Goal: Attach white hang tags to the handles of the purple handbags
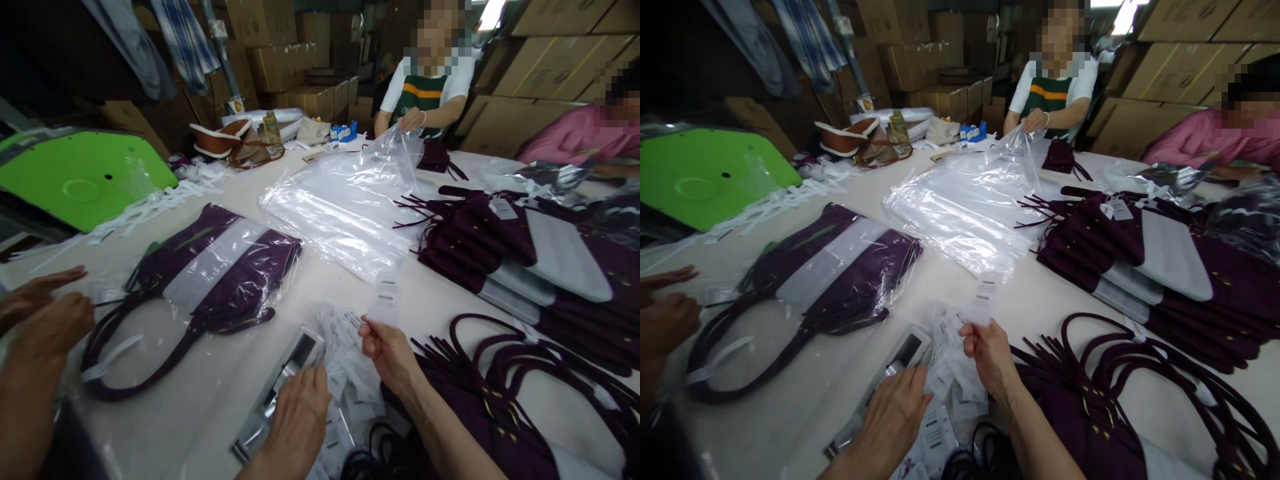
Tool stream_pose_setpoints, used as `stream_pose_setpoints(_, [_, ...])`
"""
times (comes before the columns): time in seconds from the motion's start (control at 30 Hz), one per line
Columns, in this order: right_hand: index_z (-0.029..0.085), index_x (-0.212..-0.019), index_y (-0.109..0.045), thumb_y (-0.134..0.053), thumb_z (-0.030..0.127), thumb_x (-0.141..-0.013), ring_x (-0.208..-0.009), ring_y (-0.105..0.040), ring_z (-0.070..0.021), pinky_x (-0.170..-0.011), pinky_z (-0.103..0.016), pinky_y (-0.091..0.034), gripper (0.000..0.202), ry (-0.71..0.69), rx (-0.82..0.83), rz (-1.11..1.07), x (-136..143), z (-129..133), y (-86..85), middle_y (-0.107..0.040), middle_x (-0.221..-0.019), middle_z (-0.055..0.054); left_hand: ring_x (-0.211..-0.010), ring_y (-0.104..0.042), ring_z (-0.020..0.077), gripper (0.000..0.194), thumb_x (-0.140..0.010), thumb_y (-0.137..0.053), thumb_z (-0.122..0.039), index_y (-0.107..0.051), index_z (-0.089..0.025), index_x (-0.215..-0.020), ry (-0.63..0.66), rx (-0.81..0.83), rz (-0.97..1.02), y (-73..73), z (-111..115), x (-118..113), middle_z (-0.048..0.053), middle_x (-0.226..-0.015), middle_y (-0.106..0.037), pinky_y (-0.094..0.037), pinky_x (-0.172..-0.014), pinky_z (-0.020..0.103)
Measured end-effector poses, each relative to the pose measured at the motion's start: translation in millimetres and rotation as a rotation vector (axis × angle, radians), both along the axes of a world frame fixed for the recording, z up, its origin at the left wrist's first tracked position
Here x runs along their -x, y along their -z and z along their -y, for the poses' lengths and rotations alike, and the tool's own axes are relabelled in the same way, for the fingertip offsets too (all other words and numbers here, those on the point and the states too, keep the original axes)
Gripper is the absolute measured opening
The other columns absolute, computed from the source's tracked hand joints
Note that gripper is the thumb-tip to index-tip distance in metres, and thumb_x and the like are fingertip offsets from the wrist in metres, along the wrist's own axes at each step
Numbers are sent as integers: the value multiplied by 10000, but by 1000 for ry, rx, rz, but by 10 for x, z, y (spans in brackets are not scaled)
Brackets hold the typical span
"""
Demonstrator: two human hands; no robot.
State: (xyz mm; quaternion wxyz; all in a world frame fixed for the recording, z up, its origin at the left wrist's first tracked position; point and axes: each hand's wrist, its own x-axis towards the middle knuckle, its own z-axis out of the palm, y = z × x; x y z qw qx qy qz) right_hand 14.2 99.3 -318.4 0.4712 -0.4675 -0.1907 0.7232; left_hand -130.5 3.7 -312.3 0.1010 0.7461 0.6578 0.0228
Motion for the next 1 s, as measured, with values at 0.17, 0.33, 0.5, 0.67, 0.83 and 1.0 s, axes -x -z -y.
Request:
stream_pose_setpoints(0.17, [121, -659, -598, -762, 330, -534, -342, -312, 4, -358, -141, -205, 294, 5, 91, -93, -130, 32, -165, -503, -460, 62, -750, -591, 202, 296, -787, -423, -90, -534, -122, -1060, 7, -114, -42, 156, 198, -18, 87, -854, -604, -500, -666, 320])
stream_pose_setpoints(0.33, [119, -657, -604, -764, 320, -542, -338, -303, 10, -352, -134, -192, 282, 35, 111, -133, -244, 244, -326, -488, -462, 67, -919, -573, 208, 311, -822, -394, -145, -497, -134, -1114, -45, -353, 258, -143, 18, -44, 122, -1055, -582, -490, -791, 336])
stream_pose_setpoints(0.5, [126, -678, -608, -752, 340, -579, -338, -300, 7, -355, -137, -206, 276, 103, 86, -158, -354, 508, -479, -478, -465, 70, -717, -592, 127, 362, -776, -468, -159, -512, -170, -1135, 43, 57, 721, -390, -4, -347, 48, -934, -644, -482, -709, 251])
stream_pose_setpoints(0.67, [144, -713, -612, -709, 369, -643, -362, -356, -16, -388, -153, -276, 254, 222, -9, -76, -532, 858, -628, -519, -498, 53, -578, -515, 99, 168, -782, -484, -265, -616, -169, -821, -24, 315, 1041, -519, 128, -659, -14, -629, -575, -401, -554, 197])
stream_pose_setpoints(0.83, [169, -751, -609, -661, 382, -697, -399, -413, -37, -421, -165, -330, 226, 330, -81, 34, -681, 1257, -712, -564, -559, 36, -452, -436, 69, 210, -778, -483, -322, -605, -155, -742, -24, 471, 1196, -555, 300, -833, -24, -555, -538, -336, -444, 174])
stream_pose_setpoints(1.0, [185, -743, -613, -614, 498, -693, -453, -513, -107, -429, -216, -391, 317, 380, -39, 315, -863, 1785, -733, -627, -635, -23, -496, -491, 84, 245, -819, -436, -270, -601, -166, -672, 201, 325, 1067, -606, 397, -940, -3, -557, -568, -359, -482, 177])
